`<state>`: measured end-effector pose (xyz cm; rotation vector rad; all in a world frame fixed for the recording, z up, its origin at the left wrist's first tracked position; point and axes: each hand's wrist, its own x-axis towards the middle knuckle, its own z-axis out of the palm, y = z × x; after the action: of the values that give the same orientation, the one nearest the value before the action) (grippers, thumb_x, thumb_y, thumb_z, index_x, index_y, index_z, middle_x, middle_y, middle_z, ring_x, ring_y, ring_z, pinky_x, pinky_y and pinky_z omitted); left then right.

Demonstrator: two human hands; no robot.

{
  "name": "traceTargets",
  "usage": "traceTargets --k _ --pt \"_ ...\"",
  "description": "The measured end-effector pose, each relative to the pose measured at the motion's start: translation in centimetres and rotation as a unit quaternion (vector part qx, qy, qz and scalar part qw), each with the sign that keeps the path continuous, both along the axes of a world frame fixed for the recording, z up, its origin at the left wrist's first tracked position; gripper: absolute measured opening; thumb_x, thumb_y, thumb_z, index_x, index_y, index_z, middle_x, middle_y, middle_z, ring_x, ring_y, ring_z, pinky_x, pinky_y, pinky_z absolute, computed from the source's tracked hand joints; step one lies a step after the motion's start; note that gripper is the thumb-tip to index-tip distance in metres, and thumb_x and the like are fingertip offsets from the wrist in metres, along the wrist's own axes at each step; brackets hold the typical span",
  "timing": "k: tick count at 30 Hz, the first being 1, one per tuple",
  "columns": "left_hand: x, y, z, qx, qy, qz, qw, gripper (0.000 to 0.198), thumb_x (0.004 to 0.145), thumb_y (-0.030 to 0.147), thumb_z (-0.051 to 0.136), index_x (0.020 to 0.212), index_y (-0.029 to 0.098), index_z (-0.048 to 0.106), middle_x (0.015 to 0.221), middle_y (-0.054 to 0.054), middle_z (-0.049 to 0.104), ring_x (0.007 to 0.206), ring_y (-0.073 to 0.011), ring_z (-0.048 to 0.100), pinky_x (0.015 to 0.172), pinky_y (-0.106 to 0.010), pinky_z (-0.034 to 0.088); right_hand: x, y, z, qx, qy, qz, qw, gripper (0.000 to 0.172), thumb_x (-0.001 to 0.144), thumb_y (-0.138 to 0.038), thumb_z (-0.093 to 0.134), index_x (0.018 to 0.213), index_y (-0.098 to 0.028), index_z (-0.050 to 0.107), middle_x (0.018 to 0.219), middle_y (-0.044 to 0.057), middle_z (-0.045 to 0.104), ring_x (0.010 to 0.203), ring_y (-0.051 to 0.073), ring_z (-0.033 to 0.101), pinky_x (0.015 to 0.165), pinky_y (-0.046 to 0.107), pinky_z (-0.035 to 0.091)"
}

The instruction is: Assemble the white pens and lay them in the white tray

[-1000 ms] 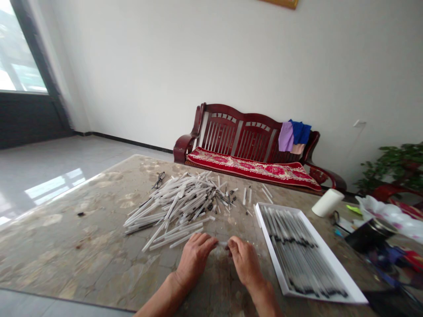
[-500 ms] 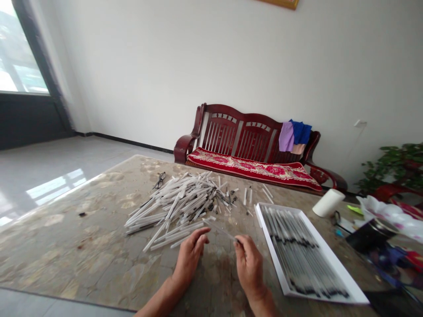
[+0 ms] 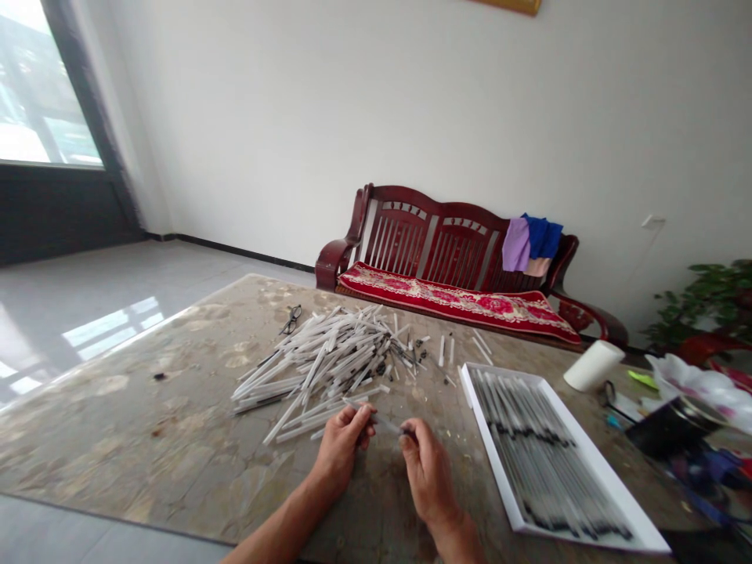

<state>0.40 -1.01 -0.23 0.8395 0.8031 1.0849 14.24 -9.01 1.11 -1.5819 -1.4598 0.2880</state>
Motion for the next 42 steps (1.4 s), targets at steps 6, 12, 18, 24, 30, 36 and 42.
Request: traceTargets --k 6,12,18,24,30,36,42 --pt "0.1 0.1 -0.1 -0.001 -0.008 -0.004 1.0 0.047 0.059 0.057 0.079 0.074 0.014 0.067 0.05 0.003 0.057 0.043 -0.0083 0.045 0.042 -0.018 0.03 -0.8 0.4 -0.7 -0.06 0.111 -0.027 0.992 0.05 0.095 -0.057 0.033 0.064 -0.022 0.051 0.051 -0.003 0.049 0.047 0.013 0.048 0.047 0.022 0.036" --pt "0.1 0.2 -0.2 0.007 -0.005 0.001 1.0 0.046 0.06 0.057 0.078 0.073 0.014 0.067 0.049 0.003 0.057 0.042 -0.0078 0.045 0.041 -0.018 0.03 -0.9 0.2 -0.3 -0.036 0.068 -0.021 0.997 0.041 0.09 -0.057 0.045 0.076 -0.022 0.059 0.067 0.001 0.059 0.061 0.015 0.055 0.055 0.023 0.04" --pt "0.1 0.1 0.1 0.026 0.014 -0.006 1.0 0.046 0.061 0.059 0.076 0.068 0.015 0.065 0.047 0.003 0.055 0.041 -0.008 0.043 0.041 -0.019 0.031 -2.6 0.5 -0.3 -0.155 0.316 0.014 0.936 0.051 0.086 -0.066 0.038 0.058 -0.024 0.04 0.044 -0.008 0.035 0.034 0.008 0.029 0.035 0.02 0.024" --pt "-0.1 -0.2 -0.5 0.147 0.193 0.03 0.97 0.038 0.076 0.053 0.063 0.062 0.018 0.064 0.049 0.001 0.057 0.04 -0.0115 0.045 0.042 -0.023 0.037 -0.9 0.7 0.3 -0.082 0.159 -0.101 0.979 0.052 0.088 -0.062 0.037 0.055 -0.023 0.044 0.043 -0.004 0.042 0.038 0.01 0.037 0.041 0.023 0.026" --pt "0.0 -0.8 -1.0 0.365 0.262 0.101 0.887 0.022 0.08 0.026 0.061 0.1 0.023 0.069 0.078 -0.002 0.065 0.065 -0.0169 0.061 0.065 -0.027 0.051 -0.8 -0.6 2.8 0.013 -0.203 -0.049 0.978 0.038 0.095 -0.03 0.04 0.06 -0.02 0.052 0.055 0.001 0.057 0.051 0.012 0.051 0.053 0.026 0.027" --pt "-0.3 -0.6 -0.8 0.361 0.261 0.111 0.888 0.013 0.085 0.028 0.057 0.085 0.023 0.07 0.081 -0.005 0.069 0.076 -0.0204 0.066 0.071 -0.028 0.052 1.0 0.8 3.9 -0.045 -0.115 0.065 0.99 0.031 0.097 -0.034 0.04 0.079 -0.021 0.062 0.071 0.0 0.066 0.065 0.013 0.062 0.059 0.02 0.039" --pt "-0.2 -0.7 -0.1 0.178 0.155 0.094 0.967 0.028 0.078 0.045 0.066 0.089 0.019 0.068 0.059 0.002 0.058 0.051 -0.0148 0.055 0.048 -0.024 0.045 10.0 7.1 2.1 -0.187 -0.277 -0.182 0.925 0.034 0.089 -0.01 0.044 0.115 -0.018 0.065 0.113 0.01 0.068 0.103 0.019 0.064 0.082 0.023 0.044"
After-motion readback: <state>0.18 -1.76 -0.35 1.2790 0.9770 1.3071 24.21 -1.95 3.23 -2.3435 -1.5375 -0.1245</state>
